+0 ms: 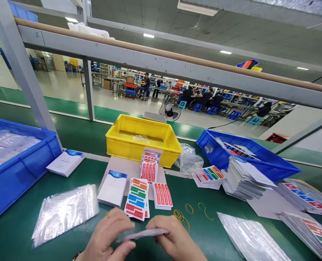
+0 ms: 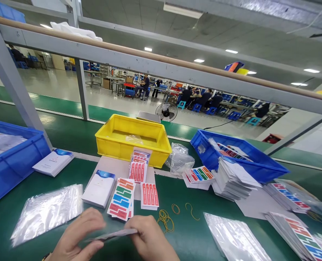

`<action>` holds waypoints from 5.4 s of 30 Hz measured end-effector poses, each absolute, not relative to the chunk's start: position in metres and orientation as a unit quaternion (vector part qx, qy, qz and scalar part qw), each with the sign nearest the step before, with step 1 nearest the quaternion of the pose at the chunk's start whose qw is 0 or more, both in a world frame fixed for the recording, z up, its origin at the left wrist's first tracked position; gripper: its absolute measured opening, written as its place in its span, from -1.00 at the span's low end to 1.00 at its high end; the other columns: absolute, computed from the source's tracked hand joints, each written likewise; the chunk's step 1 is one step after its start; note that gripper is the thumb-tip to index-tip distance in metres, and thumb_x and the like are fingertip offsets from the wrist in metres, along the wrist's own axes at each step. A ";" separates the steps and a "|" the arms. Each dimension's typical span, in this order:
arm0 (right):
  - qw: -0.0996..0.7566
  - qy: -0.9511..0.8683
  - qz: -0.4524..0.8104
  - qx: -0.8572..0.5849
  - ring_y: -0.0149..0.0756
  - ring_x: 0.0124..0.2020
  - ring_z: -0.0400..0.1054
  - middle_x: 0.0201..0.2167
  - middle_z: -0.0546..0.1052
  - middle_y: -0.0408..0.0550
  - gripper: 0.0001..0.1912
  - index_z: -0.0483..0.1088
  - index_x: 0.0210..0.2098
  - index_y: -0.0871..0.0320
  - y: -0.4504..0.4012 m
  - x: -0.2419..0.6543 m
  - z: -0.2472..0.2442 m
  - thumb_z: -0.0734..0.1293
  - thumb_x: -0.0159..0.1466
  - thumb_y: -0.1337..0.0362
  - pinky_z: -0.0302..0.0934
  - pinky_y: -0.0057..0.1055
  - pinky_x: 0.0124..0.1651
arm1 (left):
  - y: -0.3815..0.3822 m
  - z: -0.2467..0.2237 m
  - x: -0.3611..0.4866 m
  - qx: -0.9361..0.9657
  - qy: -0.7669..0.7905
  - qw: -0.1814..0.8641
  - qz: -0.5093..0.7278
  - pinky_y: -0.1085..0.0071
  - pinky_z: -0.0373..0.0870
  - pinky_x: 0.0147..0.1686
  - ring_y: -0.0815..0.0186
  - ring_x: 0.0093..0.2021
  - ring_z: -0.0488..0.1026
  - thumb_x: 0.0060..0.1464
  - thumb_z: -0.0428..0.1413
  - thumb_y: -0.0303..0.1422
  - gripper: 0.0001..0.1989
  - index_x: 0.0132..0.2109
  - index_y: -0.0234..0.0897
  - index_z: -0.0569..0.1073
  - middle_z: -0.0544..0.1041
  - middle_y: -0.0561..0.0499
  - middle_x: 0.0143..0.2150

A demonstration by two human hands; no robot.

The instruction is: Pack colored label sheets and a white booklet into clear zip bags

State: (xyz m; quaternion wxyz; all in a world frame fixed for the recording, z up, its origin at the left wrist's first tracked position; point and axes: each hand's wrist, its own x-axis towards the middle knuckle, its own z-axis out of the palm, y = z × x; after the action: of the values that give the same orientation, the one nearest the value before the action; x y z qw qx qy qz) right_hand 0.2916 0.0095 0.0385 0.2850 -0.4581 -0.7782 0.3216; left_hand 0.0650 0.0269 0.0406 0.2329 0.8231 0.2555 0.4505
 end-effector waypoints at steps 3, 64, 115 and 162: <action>0.411 -0.681 0.343 -0.500 -0.33 -0.47 0.41 -0.50 0.53 -0.08 -0.78 0.47 -0.38 0.15 0.038 0.313 0.033 0.19 0.23 0.28 0.27 -0.46 -0.41 | 0.032 0.028 0.052 0.794 0.313 0.209 0.477 0.39 0.43 -0.12 0.23 -0.11 0.44 0.13 0.03 -0.25 -0.68 0.03 -0.19 0.31 0.49 -0.10 -0.12; 0.380 -0.793 0.197 -0.434 -0.26 -0.38 0.35 -0.39 0.46 0.01 -0.73 0.37 -0.10 0.18 0.013 0.200 -0.044 0.18 0.22 0.36 0.29 -0.38 -0.34 | 0.027 -0.030 0.061 0.515 0.558 0.557 0.336 0.48 0.09 -0.59 0.41 -0.62 0.14 -0.02 -0.04 -0.04 -0.59 -0.60 -0.26 0.27 0.24 0.15 -0.67; 0.253 -0.860 0.057 -0.439 -0.25 -0.35 0.23 -0.44 0.39 -0.04 -0.87 0.39 -0.42 0.16 0.067 0.185 -0.043 0.24 0.08 0.45 0.11 -0.29 -0.24 | 0.037 -0.059 0.016 0.386 0.479 0.717 0.328 0.55 0.03 -0.69 0.48 -0.73 0.10 -0.12 -0.09 0.24 -0.34 -0.38 -0.35 0.41 0.24 0.17 -0.73; 0.329 -0.595 0.276 -0.679 -0.30 -0.45 0.36 -0.51 0.48 -0.09 -0.65 0.43 -0.45 0.16 0.043 0.306 -0.018 0.14 0.23 0.09 0.19 -0.47 -0.40 | 0.028 -0.038 0.098 0.191 0.332 0.876 0.294 0.34 0.45 -0.33 0.11 -0.39 0.58 -0.14 0.27 -0.15 -0.58 -0.29 -0.51 0.54 0.63 -0.23 -0.39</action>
State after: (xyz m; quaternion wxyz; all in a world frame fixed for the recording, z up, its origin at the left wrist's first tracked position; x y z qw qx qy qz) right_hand 0.3061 0.0427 -0.0182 0.3289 -0.6793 -0.5950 0.2763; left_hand 0.0980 0.0278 -0.0382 0.8757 0.1907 0.3322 0.2940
